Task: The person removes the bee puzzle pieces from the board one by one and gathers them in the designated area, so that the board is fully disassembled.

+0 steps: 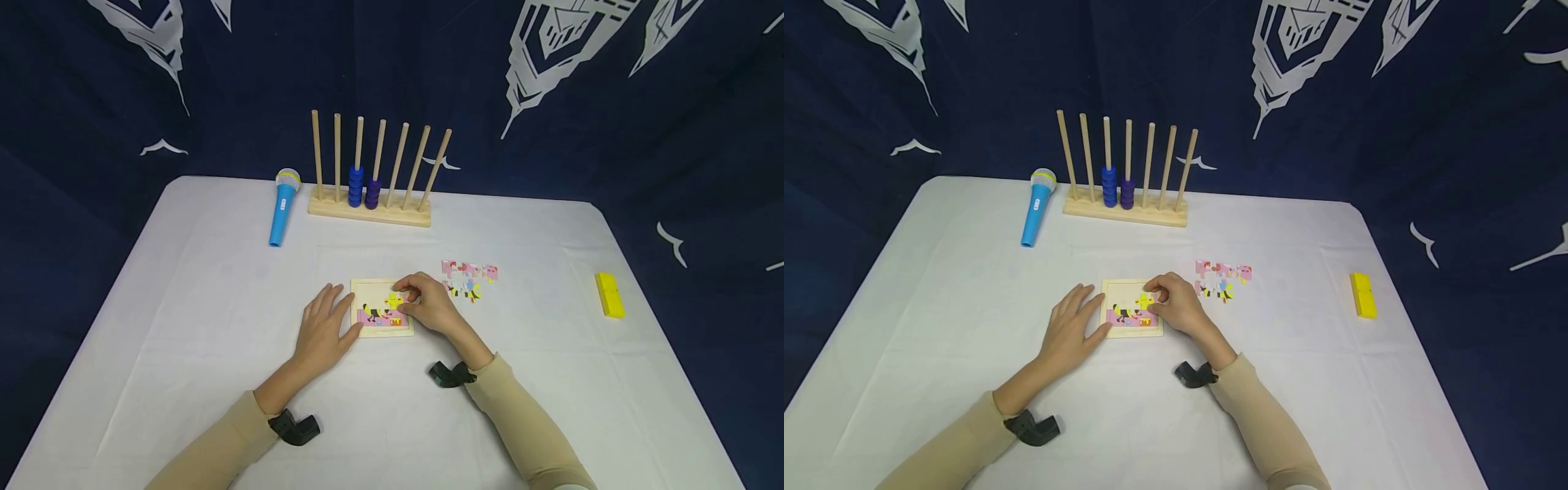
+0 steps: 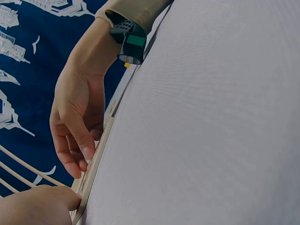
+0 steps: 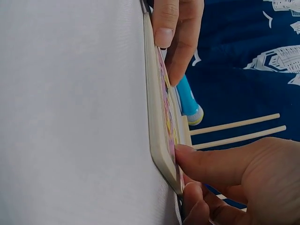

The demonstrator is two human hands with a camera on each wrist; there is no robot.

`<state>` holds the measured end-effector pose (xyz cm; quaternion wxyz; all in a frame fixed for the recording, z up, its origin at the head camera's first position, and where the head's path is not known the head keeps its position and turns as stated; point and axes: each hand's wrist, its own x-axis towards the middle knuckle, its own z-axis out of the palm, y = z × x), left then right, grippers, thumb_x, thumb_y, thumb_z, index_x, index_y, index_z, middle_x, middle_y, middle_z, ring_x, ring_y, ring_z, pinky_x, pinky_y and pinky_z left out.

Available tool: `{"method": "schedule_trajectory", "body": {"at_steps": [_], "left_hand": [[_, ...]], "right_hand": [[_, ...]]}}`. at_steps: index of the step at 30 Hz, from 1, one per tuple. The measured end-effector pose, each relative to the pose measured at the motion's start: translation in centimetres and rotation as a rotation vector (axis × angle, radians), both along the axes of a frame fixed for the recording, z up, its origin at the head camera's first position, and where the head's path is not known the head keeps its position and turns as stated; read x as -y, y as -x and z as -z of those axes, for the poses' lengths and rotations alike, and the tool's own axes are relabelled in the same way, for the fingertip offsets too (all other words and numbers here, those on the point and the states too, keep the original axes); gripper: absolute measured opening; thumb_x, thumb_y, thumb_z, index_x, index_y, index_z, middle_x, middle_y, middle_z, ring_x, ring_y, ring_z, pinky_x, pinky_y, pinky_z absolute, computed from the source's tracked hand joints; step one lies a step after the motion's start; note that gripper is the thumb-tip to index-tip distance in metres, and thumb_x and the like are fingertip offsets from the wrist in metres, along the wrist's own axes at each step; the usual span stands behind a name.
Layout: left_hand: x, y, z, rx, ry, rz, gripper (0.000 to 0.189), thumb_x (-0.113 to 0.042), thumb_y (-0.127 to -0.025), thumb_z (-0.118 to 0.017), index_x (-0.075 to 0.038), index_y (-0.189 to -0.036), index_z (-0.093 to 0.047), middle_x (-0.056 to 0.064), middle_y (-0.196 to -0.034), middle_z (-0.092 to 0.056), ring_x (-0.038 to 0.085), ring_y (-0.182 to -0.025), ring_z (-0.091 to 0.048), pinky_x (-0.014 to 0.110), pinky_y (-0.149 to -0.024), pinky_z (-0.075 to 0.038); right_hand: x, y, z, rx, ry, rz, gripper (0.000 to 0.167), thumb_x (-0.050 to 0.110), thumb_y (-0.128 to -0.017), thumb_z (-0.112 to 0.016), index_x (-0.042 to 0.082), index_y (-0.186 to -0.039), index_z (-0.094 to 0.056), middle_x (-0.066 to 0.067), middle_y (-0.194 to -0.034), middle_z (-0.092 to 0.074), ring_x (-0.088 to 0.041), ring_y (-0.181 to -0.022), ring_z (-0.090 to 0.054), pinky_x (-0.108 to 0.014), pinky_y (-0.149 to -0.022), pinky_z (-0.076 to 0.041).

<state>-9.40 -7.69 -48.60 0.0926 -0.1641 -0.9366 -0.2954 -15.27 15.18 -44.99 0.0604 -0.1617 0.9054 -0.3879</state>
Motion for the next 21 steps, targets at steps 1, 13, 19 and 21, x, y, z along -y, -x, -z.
{"method": "schedule_trajectory", "body": {"at_steps": [1, 13, 19, 21], "left_hand": [[0.00, 0.00, -0.01, 0.000, 0.001, 0.000, 0.055, -0.024, -0.088, -0.070, 0.001, -0.135, -0.054, 0.024, -0.145, -0.042, 0.041, -0.143, -0.028, 0.058, -0.111, -0.026], [-0.03, 0.07, -0.02, 0.000, 0.004, -0.001, 0.055, -0.024, -0.089, -0.070, 0.001, -0.135, -0.054, 0.024, -0.145, -0.042, 0.040, -0.143, -0.028, 0.058, -0.111, -0.026], [-0.06, 0.00, -0.05, -0.001, 0.006, -0.002, 0.056, -0.025, -0.088, -0.071, 0.001, -0.135, -0.054, 0.024, -0.145, -0.042, 0.040, -0.143, -0.028, 0.058, -0.111, -0.027], [-0.07, -0.03, -0.04, -0.001, 0.005, -0.001, 0.055, -0.024, -0.088, -0.070, 0.001, -0.135, -0.054, 0.024, -0.145, -0.042, 0.041, -0.142, -0.028, 0.058, -0.111, -0.027]], "right_hand": [[0.00, -0.02, -0.04, 0.000, -0.001, -0.003, 0.030, 0.000, -0.080, -0.077, 0.005, -0.109, -0.069, -0.009, -0.099, -0.065, -0.015, -0.077, -0.055, -0.025, -0.070, -0.045], [0.04, 0.10, 0.05, -0.009, -0.032, -0.029, 0.031, 0.001, -0.082, -0.075, 0.005, -0.112, -0.069, -0.008, -0.097, -0.063, -0.015, -0.078, -0.052, -0.026, -0.071, -0.044], [0.05, 0.07, 0.04, -0.012, -0.025, -0.037, 0.031, 0.001, -0.082, -0.075, 0.004, -0.112, -0.070, -0.008, -0.094, -0.062, -0.016, -0.078, -0.052, -0.025, -0.071, -0.043], [0.04, 0.06, 0.02, -0.011, -0.019, -0.036, 0.031, 0.001, -0.081, -0.076, 0.005, -0.111, -0.070, -0.008, -0.094, -0.062, -0.016, -0.077, -0.052, -0.025, -0.070, -0.043]]}}
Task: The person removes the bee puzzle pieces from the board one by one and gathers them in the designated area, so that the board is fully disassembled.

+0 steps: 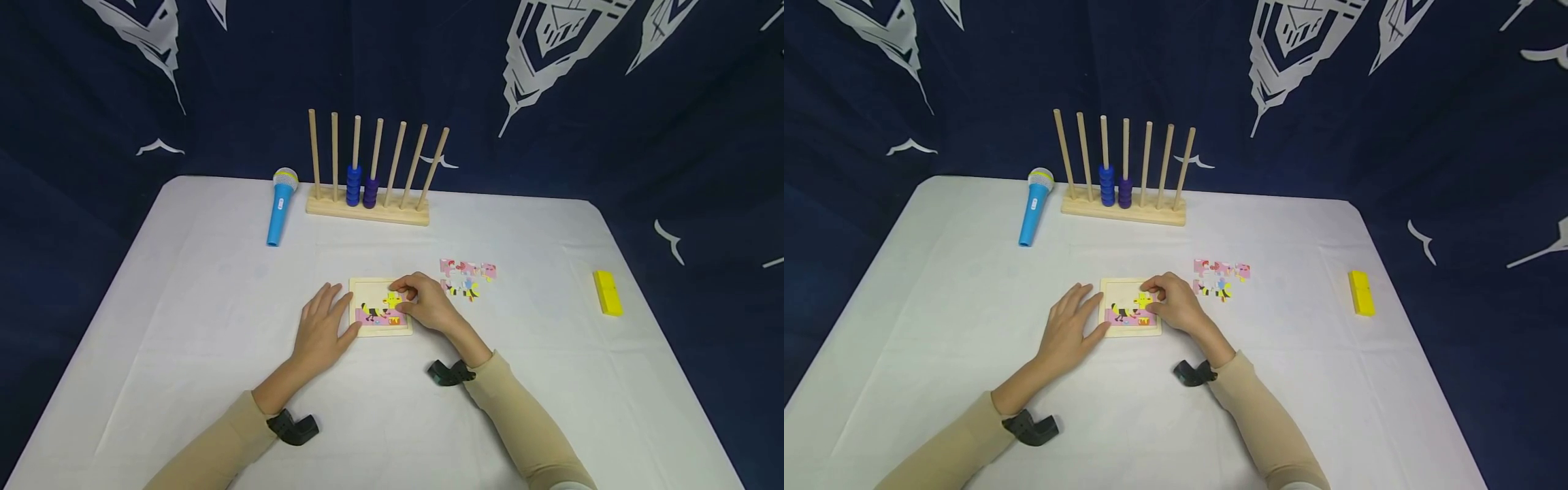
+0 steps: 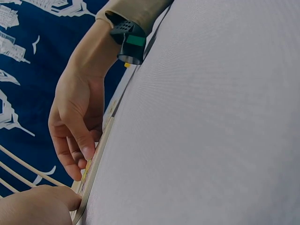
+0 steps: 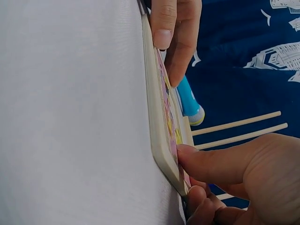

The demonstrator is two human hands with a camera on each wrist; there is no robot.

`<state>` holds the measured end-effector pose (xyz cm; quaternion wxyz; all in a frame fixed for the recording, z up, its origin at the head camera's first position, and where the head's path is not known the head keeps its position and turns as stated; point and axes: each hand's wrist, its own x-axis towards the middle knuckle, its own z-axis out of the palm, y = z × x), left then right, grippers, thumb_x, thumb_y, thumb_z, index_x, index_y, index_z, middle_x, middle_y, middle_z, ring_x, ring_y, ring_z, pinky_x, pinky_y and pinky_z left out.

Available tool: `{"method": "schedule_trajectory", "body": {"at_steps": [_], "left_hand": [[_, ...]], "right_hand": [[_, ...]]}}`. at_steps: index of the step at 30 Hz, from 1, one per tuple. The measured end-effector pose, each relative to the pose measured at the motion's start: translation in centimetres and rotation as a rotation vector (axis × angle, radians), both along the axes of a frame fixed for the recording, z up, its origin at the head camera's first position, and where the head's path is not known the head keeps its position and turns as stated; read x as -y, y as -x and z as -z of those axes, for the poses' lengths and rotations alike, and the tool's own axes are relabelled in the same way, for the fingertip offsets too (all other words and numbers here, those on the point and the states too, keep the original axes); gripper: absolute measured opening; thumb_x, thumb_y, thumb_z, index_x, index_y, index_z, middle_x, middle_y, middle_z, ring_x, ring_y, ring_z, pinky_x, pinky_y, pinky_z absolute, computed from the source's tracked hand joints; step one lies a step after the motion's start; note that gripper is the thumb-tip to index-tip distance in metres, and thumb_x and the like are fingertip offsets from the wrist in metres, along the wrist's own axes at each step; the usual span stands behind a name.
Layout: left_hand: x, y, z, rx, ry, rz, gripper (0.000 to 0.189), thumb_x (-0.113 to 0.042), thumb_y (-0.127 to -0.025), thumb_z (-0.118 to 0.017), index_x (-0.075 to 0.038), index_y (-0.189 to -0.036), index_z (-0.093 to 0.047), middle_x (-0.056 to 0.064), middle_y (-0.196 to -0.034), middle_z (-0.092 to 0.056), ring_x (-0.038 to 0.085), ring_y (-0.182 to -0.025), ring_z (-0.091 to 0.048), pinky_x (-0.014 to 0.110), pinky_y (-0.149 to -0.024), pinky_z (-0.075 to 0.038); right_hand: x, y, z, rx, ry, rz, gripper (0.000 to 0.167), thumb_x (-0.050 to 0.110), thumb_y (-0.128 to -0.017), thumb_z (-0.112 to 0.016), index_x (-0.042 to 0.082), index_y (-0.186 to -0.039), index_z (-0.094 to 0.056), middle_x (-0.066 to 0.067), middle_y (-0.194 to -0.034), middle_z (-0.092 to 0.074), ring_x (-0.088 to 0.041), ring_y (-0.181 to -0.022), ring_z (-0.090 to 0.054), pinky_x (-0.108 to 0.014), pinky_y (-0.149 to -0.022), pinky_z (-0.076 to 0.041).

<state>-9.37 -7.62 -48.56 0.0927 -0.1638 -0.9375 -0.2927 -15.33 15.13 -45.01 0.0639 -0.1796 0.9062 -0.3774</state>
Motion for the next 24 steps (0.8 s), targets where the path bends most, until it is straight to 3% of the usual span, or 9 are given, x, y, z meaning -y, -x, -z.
{"method": "schedule_trajectory", "body": {"at_steps": [14, 24], "left_hand": [[-0.09, -0.01, -0.03, -0.006, -0.006, 0.001, 0.055, -0.024, -0.088, -0.071, 0.000, -0.134, -0.055, 0.025, -0.145, -0.042, 0.041, -0.142, -0.028, 0.058, -0.110, -0.027], [-0.13, 0.05, 0.09, -0.007, -0.002, 0.001, 0.056, -0.026, -0.088, -0.071, 0.001, -0.134, -0.054, 0.025, -0.146, -0.041, 0.042, -0.143, -0.027, 0.059, -0.110, -0.026]], "right_hand": [[0.04, 0.08, -0.03, -0.033, 0.007, 0.003, 0.021, 0.000, -0.082, -0.074, 0.007, -0.101, -0.072, -0.007, -0.088, -0.060, -0.015, -0.076, -0.052, -0.025, -0.070, -0.043], [-0.16, 0.42, -0.67, 0.077, 0.135, 0.006, 0.009, 0.001, -0.092, -0.063, 0.005, -0.096, -0.071, -0.009, -0.088, -0.068, -0.014, -0.073, -0.054, -0.023, -0.068, -0.046]]}}
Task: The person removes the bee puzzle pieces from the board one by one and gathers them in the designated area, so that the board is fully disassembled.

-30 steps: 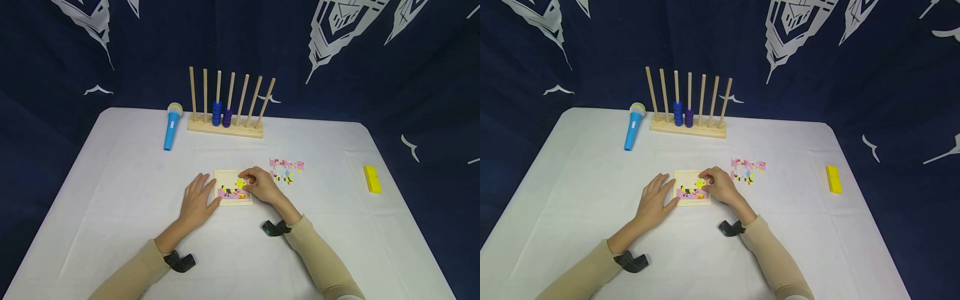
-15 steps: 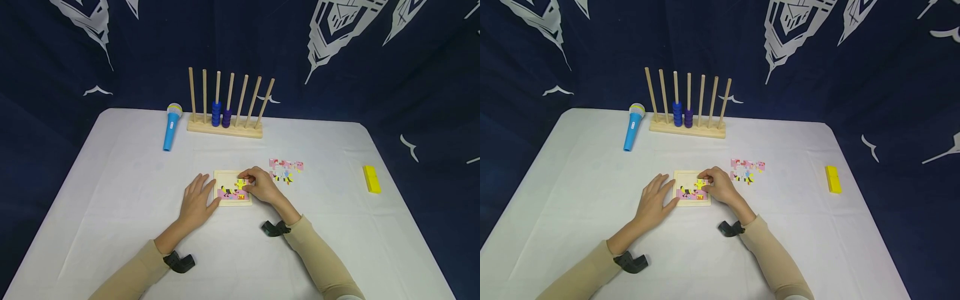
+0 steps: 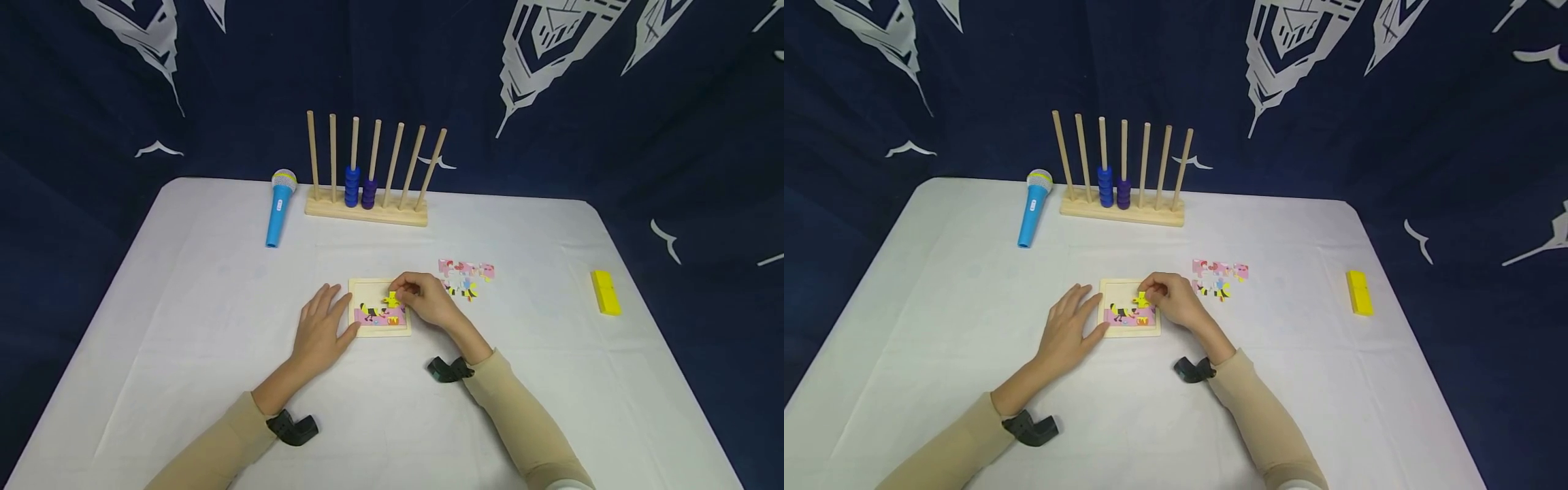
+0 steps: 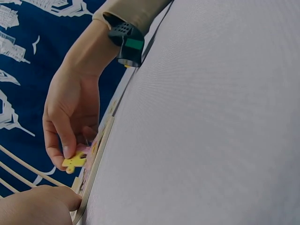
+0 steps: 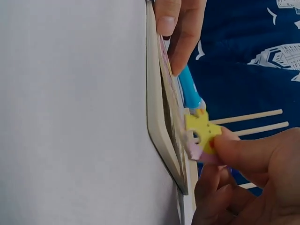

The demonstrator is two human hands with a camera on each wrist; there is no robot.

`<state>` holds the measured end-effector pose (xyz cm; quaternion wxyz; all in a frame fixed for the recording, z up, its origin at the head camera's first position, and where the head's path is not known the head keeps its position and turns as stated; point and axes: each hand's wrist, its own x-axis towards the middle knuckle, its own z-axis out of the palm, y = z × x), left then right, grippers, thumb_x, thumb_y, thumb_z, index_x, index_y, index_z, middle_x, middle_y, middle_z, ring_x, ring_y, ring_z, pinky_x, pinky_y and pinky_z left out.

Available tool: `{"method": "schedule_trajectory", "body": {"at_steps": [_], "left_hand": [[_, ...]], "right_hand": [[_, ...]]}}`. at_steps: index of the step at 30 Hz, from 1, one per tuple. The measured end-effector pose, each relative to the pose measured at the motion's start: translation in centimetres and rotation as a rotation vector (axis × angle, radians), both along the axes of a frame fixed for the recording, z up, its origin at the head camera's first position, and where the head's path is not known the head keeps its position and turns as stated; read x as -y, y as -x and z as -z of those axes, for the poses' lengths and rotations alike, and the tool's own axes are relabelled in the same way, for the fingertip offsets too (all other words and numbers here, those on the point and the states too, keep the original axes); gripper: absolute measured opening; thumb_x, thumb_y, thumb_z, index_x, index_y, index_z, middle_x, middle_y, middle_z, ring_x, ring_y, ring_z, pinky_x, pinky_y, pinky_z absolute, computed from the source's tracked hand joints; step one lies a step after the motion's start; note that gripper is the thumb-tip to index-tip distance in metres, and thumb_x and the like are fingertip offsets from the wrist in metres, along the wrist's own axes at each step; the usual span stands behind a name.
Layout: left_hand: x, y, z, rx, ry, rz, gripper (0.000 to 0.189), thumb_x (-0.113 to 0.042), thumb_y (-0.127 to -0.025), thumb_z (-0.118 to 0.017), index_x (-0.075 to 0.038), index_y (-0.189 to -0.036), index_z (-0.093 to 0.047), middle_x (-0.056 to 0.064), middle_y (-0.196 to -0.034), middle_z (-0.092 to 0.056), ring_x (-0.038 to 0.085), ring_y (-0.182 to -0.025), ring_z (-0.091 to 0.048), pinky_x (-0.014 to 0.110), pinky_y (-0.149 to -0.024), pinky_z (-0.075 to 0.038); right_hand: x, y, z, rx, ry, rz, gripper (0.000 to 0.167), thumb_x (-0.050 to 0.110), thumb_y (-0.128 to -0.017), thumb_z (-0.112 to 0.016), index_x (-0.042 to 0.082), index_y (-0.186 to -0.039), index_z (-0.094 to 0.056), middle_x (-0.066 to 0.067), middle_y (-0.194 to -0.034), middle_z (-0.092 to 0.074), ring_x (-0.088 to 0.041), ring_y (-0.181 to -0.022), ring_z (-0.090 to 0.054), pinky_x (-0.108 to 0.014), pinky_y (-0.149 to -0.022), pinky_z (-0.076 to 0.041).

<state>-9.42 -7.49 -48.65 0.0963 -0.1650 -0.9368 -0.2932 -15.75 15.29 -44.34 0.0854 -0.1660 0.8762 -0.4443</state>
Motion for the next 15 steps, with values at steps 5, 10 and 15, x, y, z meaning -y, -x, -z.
{"method": "schedule_trajectory", "body": {"at_steps": [5, 10, 15], "left_hand": [[0.1, 0.0, 0.0, -0.006, -0.006, 0.000, 0.055, -0.025, -0.087, -0.071, 0.002, -0.133, -0.055, 0.026, -0.145, -0.042, 0.042, -0.142, -0.028, 0.059, -0.110, -0.027], [0.1, -0.1, 0.0, -0.006, -0.014, 0.000, 0.054, -0.024, -0.088, -0.071, 0.001, -0.133, -0.055, 0.025, -0.145, -0.043, 0.042, -0.142, -0.029, 0.059, -0.110, -0.026], [0.1, 0.0, 0.1, -0.010, -0.018, 0.004, 0.054, -0.024, -0.088, -0.070, 0.001, -0.134, -0.055, 0.025, -0.145, -0.042, 0.042, -0.142, -0.029, 0.059, -0.111, -0.025]], "right_hand": [[-0.4, 0.2, -0.4, 0.050, 0.067, 0.006, 0.010, 0.005, -0.094, -0.063, 0.003, -0.099, -0.071, -0.013, -0.091, -0.069, -0.013, -0.071, -0.053, -0.022, -0.065, -0.046], [-2.2, 0.6, -1.0, 0.095, 0.081, 0.076, 0.013, 0.006, -0.095, -0.061, 0.003, -0.103, -0.070, -0.013, -0.094, -0.068, -0.016, -0.074, -0.055, -0.022, -0.063, -0.046], [-6.5, 0.9, -2.6, 0.059, 0.068, 0.199, 0.017, 0.004, -0.095, -0.059, -0.003, -0.108, -0.068, -0.019, -0.101, -0.067, -0.018, -0.080, -0.056, -0.024, -0.065, -0.048]]}}
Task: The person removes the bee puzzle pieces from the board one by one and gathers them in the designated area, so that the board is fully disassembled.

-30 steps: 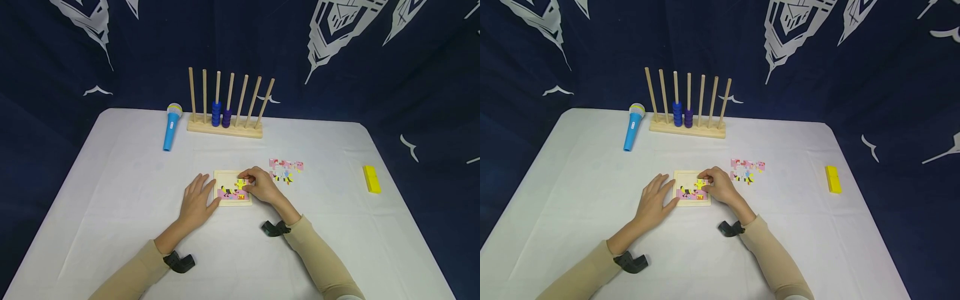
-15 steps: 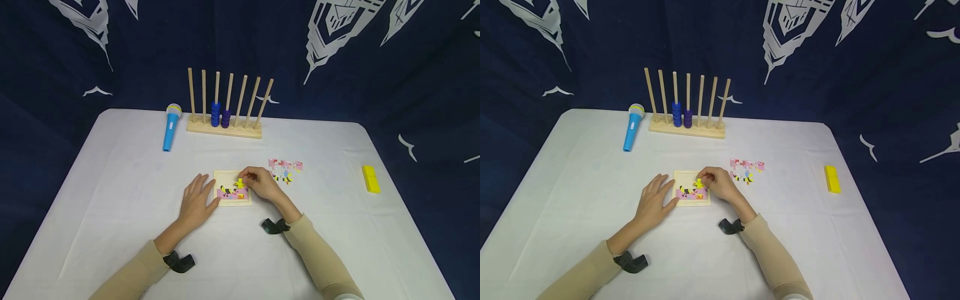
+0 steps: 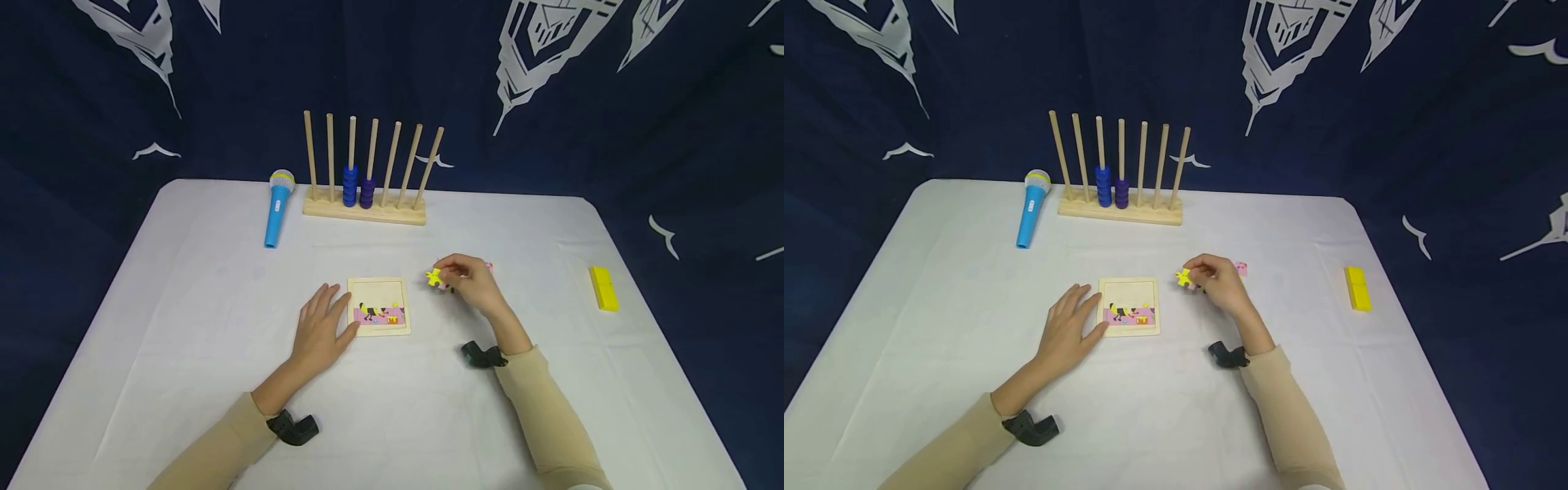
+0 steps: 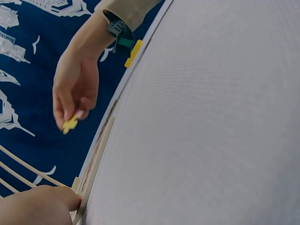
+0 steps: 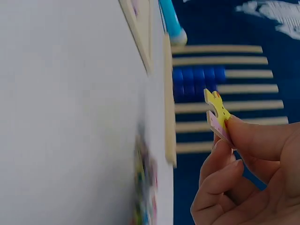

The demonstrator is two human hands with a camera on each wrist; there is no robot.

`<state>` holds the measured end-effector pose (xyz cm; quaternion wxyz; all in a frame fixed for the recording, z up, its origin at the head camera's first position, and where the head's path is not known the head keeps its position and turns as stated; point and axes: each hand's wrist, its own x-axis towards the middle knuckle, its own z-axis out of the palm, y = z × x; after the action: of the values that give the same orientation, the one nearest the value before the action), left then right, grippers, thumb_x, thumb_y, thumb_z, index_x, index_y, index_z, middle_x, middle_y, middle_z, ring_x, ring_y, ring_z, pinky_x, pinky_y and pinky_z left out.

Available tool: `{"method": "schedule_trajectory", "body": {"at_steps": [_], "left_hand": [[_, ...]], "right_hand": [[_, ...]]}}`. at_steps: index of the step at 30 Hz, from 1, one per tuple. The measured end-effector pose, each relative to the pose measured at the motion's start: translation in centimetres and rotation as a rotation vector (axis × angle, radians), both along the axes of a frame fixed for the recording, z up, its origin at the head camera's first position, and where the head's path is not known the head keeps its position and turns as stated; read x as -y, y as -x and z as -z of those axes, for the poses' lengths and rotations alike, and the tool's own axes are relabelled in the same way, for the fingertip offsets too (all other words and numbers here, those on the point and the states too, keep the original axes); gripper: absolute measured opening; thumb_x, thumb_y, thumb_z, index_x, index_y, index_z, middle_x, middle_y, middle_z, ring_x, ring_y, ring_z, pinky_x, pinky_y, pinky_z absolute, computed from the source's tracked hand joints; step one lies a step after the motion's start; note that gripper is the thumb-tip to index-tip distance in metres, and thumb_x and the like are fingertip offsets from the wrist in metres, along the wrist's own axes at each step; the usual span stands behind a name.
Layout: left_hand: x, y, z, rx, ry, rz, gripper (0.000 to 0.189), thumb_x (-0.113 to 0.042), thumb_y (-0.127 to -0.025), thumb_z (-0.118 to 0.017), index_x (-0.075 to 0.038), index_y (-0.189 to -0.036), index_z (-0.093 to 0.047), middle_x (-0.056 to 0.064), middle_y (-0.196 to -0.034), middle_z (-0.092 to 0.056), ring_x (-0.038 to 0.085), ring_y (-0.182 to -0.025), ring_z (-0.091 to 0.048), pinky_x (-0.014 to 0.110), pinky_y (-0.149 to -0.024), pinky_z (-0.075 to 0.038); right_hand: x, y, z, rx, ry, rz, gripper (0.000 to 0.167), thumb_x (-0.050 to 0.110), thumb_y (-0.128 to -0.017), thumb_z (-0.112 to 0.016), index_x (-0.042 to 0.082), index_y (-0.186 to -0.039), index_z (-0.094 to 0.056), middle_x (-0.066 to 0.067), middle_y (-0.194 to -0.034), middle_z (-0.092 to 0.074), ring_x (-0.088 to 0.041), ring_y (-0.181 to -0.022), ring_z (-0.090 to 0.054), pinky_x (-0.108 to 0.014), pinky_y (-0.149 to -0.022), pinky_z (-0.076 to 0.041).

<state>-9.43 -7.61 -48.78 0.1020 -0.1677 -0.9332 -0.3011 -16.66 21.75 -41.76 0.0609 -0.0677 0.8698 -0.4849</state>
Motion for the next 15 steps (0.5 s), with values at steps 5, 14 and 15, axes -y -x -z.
{"method": "schedule_trajectory", "body": {"at_steps": [5, 14, 15], "left_hand": [[0.0, 0.2, 0.1, -0.004, 0.012, -0.002, 0.055, -0.025, -0.088, -0.071, 0.001, -0.134, -0.055, 0.025, -0.145, -0.042, 0.042, -0.142, -0.028, 0.059, -0.110, -0.026], [0.0, 0.2, 0.2, 0.005, 0.009, -0.005, 0.056, -0.025, -0.088, -0.071, 0.001, -0.134, -0.055, 0.025, -0.145, -0.042, 0.041, -0.143, -0.027, 0.059, -0.110, -0.025], [0.0, 0.1, 0.2, 0.007, 0.008, -0.005, 0.056, -0.025, -0.088, -0.071, 0.001, -0.134, -0.055, 0.025, -0.145, -0.042, 0.041, -0.143, -0.027, 0.059, -0.110, -0.025]], "right_hand": [[-5.8, 0.1, -0.1, -0.014, -0.054, 0.109, 0.021, 0.007, -0.096, -0.059, -0.004, -0.111, -0.067, -0.017, -0.099, -0.063, -0.010, -0.079, -0.055, -0.023, -0.070, -0.050], [-9.8, -0.1, 0.9, 0.150, -0.169, 0.187, 0.023, 0.010, -0.095, -0.061, -0.003, -0.113, -0.067, -0.017, -0.113, -0.063, -0.016, -0.087, -0.048, -0.023, -0.071, -0.042], [-9.8, -0.1, 1.0, 0.154, -0.173, 0.180, 0.023, 0.010, -0.095, -0.062, -0.002, -0.113, -0.067, -0.018, -0.113, -0.063, -0.017, -0.086, -0.047, -0.023, -0.070, -0.041]]}}
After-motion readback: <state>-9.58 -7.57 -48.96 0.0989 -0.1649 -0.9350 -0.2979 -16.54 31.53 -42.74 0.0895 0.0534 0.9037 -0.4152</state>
